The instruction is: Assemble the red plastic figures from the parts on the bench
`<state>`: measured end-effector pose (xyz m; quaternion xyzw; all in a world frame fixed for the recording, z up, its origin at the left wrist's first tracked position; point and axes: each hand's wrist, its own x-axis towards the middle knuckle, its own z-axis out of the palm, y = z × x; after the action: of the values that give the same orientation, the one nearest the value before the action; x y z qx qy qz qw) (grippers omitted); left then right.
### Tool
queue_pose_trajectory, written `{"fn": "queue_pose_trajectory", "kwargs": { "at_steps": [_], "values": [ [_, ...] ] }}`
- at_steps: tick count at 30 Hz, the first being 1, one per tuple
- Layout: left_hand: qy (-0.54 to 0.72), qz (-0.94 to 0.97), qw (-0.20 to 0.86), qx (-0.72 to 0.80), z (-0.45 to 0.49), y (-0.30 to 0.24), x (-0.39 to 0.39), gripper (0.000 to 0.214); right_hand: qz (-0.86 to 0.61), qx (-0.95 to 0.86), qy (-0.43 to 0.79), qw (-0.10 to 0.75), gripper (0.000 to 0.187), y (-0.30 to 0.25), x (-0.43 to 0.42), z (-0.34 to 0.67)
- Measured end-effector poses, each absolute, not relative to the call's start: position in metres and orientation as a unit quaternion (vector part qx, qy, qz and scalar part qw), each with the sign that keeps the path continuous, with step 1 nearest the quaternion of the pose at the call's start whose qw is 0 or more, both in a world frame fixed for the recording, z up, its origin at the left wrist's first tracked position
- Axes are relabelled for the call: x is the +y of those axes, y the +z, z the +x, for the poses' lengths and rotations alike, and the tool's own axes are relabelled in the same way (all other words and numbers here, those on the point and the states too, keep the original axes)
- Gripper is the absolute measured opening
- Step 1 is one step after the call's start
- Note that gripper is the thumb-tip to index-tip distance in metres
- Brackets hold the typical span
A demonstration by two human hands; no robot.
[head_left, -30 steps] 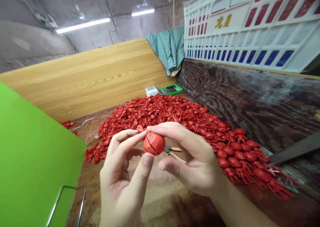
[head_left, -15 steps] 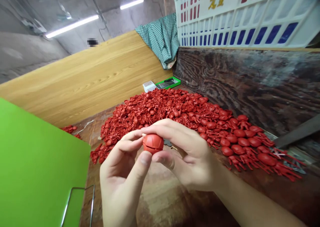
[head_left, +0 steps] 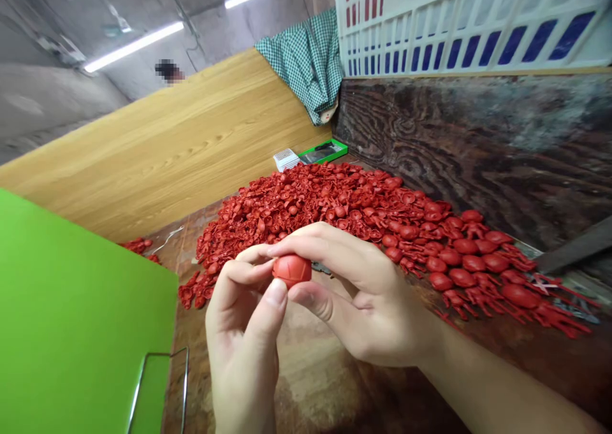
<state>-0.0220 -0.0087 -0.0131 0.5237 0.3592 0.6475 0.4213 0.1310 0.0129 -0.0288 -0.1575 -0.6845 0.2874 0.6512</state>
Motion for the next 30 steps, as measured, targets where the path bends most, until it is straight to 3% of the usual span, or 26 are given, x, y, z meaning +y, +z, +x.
{"fn": "queue_pose_trajectory", "kwargs": {
  "at_steps": [7, 13, 18, 27, 30],
  "values": [
    [0.604, 0.579, 0.413, 0.360, -0.032, -0.015, -0.003, 0.016, -0.172, -0.698, 0.286, 0.633, 0.061, -0.034, 0.020, 0.139],
    [0.604, 0.614, 0.372, 0.346, -0.039, -0.015, -0.006, 0.029, -0.126, -0.684, 0.337, 0.635, 0.039, -0.028, 0.019, 0.145],
    [0.613, 0.623, 0.359, 0.327, -0.043, -0.019, -0.004, 0.034, -0.119, -0.674, 0.355, 0.638, 0.034, -0.025, 0.016, 0.142],
    [0.628, 0.593, 0.421, 0.276, -0.031, -0.016, -0.003, 0.019, -0.130, -0.650, 0.388, 0.640, 0.027, -0.027, 0.012, 0.138],
    [0.625, 0.565, 0.439, 0.313, -0.027, -0.017, -0.003, 0.013, -0.179, -0.660, 0.342, 0.644, 0.028, -0.027, 0.012, 0.137]
  ]
}}
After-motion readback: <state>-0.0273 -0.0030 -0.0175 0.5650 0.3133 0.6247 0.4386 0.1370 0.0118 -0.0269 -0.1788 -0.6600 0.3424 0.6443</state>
